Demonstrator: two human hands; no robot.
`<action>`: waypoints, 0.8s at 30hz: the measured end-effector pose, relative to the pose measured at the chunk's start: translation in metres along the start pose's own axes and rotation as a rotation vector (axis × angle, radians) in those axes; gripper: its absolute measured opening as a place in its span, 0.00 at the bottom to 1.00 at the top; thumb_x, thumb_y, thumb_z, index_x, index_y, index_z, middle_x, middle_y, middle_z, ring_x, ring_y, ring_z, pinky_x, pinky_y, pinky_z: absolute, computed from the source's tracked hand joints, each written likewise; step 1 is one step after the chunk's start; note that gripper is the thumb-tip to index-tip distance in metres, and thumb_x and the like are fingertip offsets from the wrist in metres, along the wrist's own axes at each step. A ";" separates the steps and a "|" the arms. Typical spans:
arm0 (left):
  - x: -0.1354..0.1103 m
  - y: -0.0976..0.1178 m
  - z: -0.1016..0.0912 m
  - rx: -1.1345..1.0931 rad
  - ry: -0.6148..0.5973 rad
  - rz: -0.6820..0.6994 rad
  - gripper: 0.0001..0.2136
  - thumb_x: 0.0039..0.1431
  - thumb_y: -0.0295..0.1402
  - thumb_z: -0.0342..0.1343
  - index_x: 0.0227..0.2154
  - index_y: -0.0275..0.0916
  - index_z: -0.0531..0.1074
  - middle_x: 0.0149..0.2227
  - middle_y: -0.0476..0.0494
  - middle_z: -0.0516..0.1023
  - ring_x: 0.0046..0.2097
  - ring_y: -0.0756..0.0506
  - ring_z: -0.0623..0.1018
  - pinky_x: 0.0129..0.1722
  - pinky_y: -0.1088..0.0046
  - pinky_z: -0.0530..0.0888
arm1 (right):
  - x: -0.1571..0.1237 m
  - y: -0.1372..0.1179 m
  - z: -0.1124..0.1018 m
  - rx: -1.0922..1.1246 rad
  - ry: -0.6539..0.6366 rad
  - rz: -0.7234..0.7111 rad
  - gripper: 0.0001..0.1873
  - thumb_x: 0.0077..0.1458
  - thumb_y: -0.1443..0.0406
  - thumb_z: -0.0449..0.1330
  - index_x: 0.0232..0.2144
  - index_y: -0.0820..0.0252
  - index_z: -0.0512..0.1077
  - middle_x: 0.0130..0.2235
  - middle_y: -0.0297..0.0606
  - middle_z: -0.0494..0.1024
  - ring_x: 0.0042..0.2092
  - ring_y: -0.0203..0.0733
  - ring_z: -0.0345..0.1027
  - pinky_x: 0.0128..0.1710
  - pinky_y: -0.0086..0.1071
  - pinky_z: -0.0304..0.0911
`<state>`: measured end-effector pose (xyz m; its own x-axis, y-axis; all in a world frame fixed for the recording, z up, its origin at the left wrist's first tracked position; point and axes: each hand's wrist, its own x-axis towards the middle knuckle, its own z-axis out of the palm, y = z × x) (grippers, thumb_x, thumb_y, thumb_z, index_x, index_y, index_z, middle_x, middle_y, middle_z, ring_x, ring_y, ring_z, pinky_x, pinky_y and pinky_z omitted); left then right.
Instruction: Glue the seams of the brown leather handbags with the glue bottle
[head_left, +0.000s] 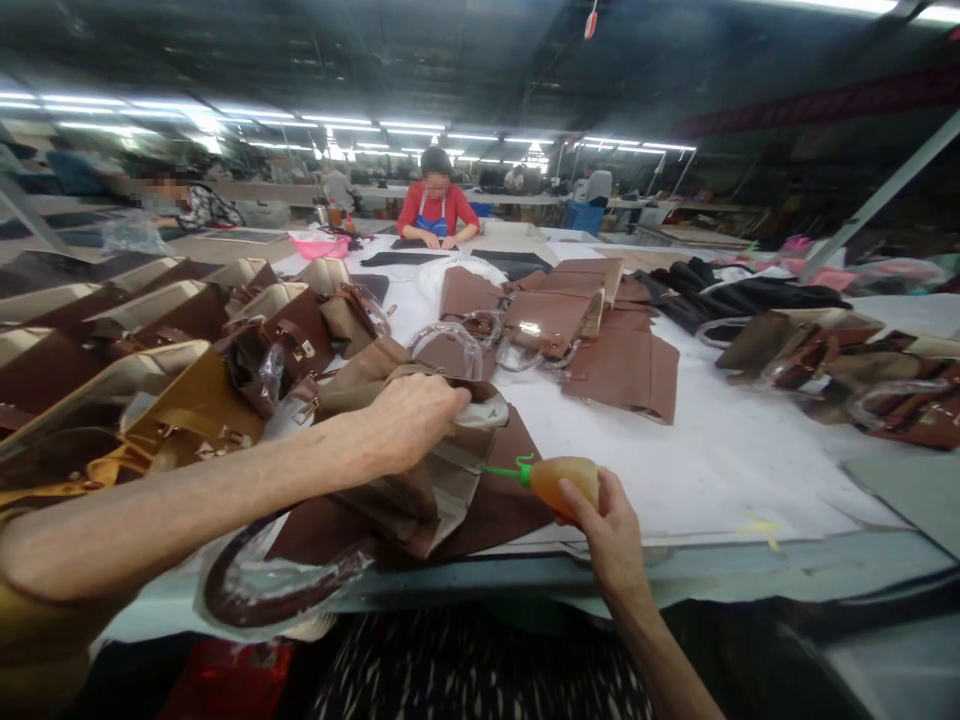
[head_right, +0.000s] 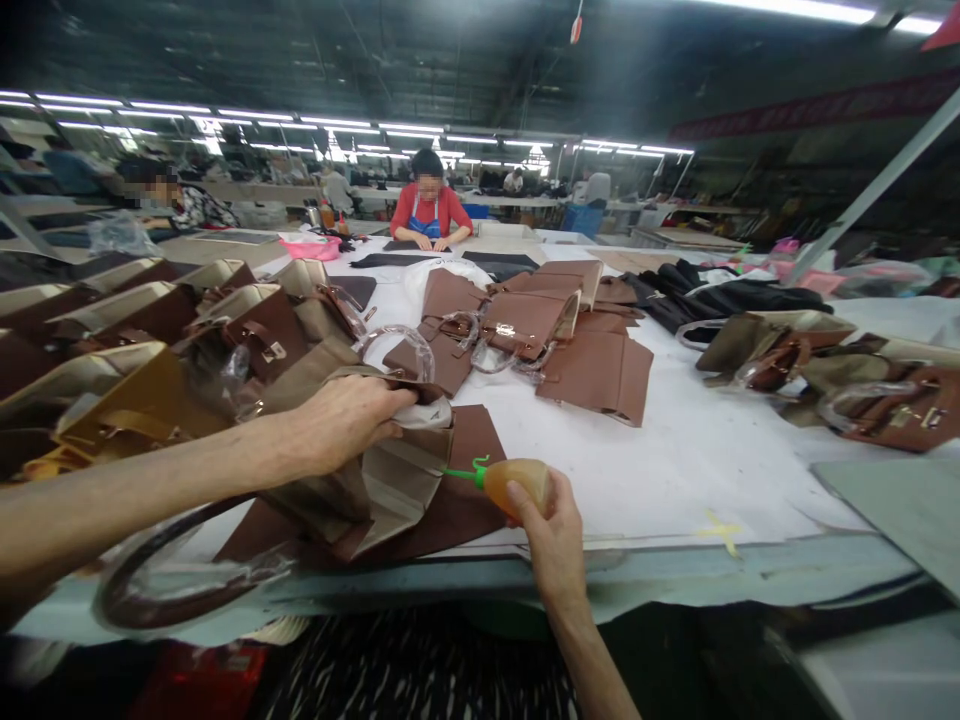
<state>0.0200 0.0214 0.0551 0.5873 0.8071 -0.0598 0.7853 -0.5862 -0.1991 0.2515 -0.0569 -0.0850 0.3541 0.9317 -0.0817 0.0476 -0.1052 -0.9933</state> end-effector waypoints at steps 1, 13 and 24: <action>-0.002 0.002 0.003 -0.002 0.004 0.000 0.07 0.54 0.33 0.52 0.36 0.39 0.69 0.31 0.40 0.76 0.35 0.38 0.77 0.31 0.66 0.71 | 0.001 0.001 0.002 -0.006 0.002 -0.004 0.24 0.44 0.52 0.64 0.40 0.59 0.67 0.35 0.36 0.73 0.36 0.48 0.68 0.27 0.35 0.69; -0.019 0.011 0.021 -0.032 0.040 -0.007 0.08 0.55 0.32 0.52 0.38 0.39 0.67 0.30 0.41 0.76 0.33 0.37 0.77 0.29 0.63 0.73 | 0.006 0.011 0.007 -0.090 -0.022 -0.003 0.25 0.45 0.52 0.62 0.41 0.59 0.66 0.37 0.37 0.72 0.38 0.49 0.67 0.27 0.35 0.70; -0.028 0.014 0.023 -0.039 -0.008 -0.069 0.08 0.56 0.27 0.48 0.38 0.40 0.67 0.30 0.41 0.76 0.33 0.39 0.77 0.29 0.65 0.72 | -0.003 0.012 0.004 -0.147 -0.042 0.012 0.24 0.45 0.52 0.62 0.42 0.58 0.67 0.36 0.36 0.74 0.38 0.48 0.68 0.30 0.35 0.69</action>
<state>0.0097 -0.0080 0.0320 0.5304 0.8460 -0.0548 0.8309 -0.5315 -0.1646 0.2477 -0.0593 -0.0971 0.3163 0.9434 -0.0998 0.1808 -0.1633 -0.9699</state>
